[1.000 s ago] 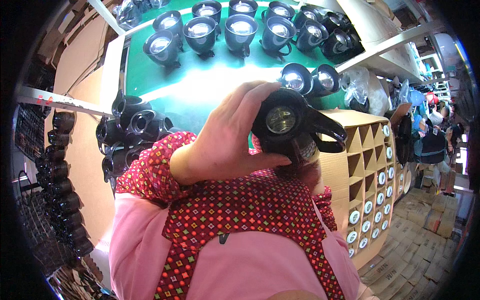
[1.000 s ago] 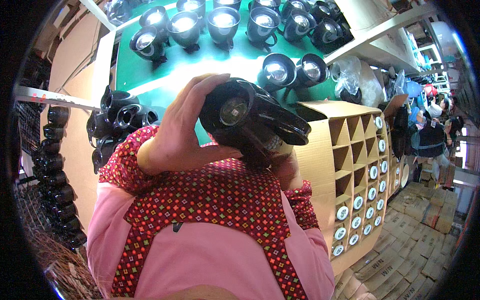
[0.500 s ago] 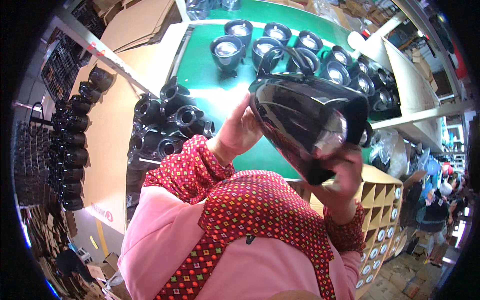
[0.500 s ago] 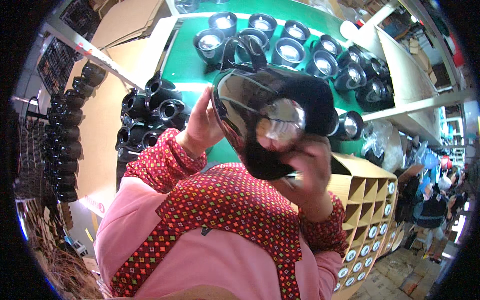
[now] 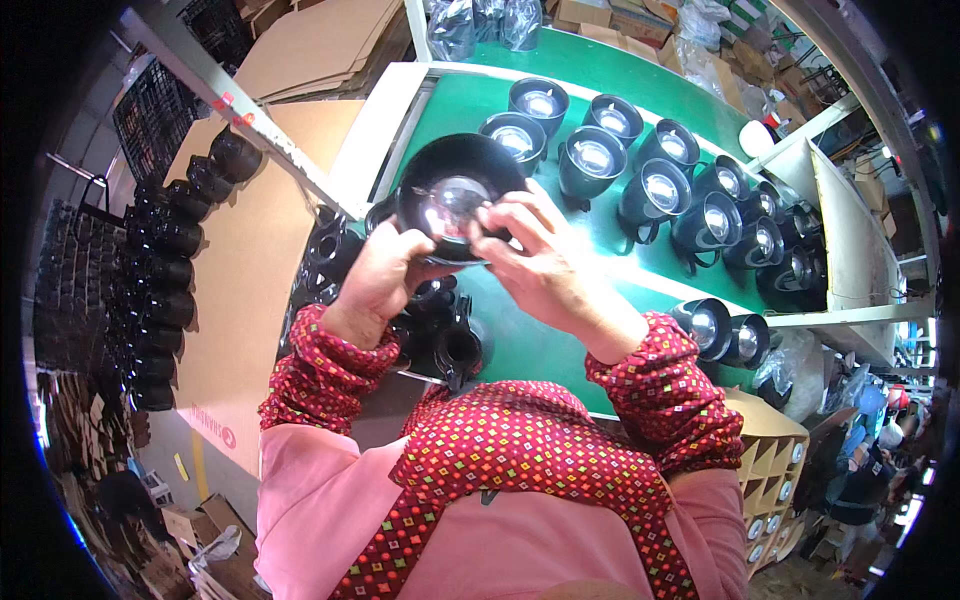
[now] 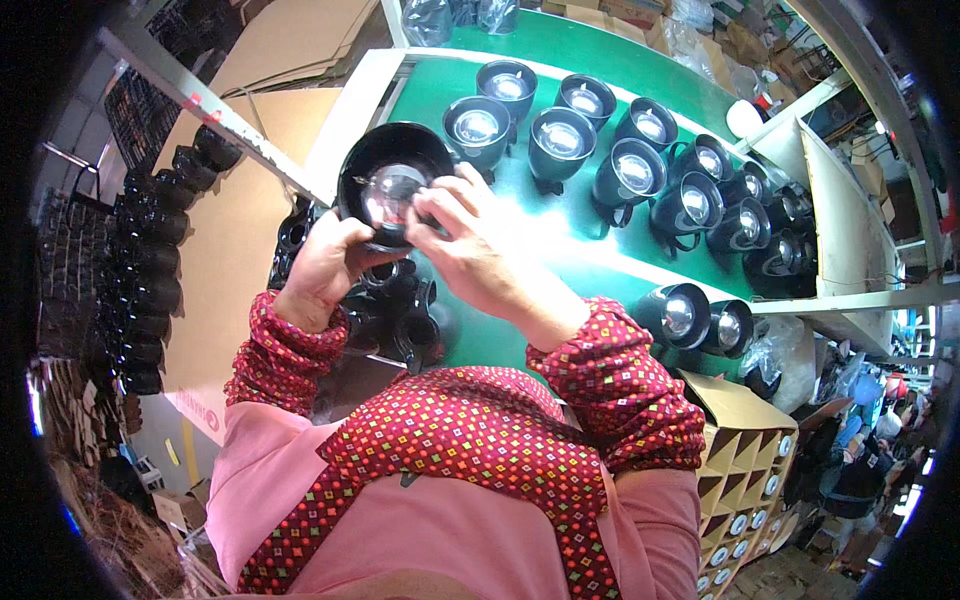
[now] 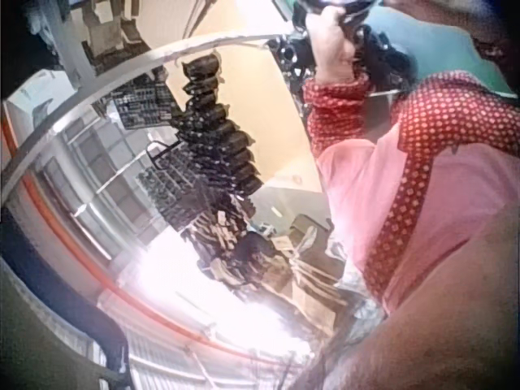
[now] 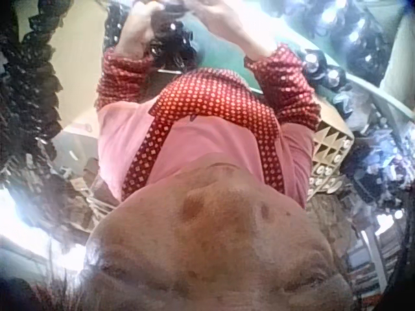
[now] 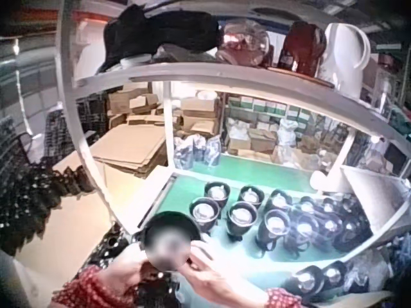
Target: The person unpacks a cardboard box containing kettle lids and assembles black kettles by placing lids onto kettle bodies on a green work surface. The person handles kettles and lids one at a time, repeatedly picking up lids and attaching them to kettle bodies.
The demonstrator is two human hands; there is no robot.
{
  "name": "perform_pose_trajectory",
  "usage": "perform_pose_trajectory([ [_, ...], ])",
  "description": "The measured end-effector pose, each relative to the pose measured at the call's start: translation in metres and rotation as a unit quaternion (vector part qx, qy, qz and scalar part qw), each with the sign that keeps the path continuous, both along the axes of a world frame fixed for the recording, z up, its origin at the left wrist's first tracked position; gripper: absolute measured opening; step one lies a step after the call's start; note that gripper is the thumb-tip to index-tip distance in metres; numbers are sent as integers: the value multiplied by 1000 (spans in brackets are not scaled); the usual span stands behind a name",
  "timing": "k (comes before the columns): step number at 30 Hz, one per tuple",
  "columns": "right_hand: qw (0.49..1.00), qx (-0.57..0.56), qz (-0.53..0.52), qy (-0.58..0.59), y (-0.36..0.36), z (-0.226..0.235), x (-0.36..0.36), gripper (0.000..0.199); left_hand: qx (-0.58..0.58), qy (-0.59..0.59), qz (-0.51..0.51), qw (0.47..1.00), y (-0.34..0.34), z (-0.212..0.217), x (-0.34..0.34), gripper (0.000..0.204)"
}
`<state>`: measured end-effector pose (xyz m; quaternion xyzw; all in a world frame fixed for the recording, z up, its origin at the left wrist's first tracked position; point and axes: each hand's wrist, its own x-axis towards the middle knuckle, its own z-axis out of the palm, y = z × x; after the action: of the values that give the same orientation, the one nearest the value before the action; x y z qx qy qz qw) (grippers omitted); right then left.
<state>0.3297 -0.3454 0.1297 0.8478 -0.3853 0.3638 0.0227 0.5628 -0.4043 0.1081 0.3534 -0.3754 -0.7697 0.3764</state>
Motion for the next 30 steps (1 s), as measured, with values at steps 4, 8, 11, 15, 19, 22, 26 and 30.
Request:
perform_pose_trajectory([
  [4,999,32,-3,-20,-1,4,7,46,27,-2,53,998,-68,-16,14,37],
  [8,987,156,-35,-5,24,-25,-26,46,-7,-61,83,995,-169,-64,8,17],
  [11,974,206,-95,-13,62,-50,-51,41,7,-62,109,992,-238,-98,-9,9],
  [15,937,272,-210,-59,124,-76,-84,34,60,-72,139,986,-312,-119,-45,24],
  [19,867,330,-355,-117,204,-91,-97,27,88,-81,121,985,-352,-149,-78,31],
  [22,820,360,-414,-162,246,-90,-96,25,17,-141,46,989,-394,-179,-70,29],
  [26,775,371,-468,-207,285,-93,-86,22,-520,-560,-138,630,-432,-219,-71,46],
  [30,776,348,-487,-198,277,-98,-82,17,-449,-389,-321,738,-486,-237,-21,52],
])
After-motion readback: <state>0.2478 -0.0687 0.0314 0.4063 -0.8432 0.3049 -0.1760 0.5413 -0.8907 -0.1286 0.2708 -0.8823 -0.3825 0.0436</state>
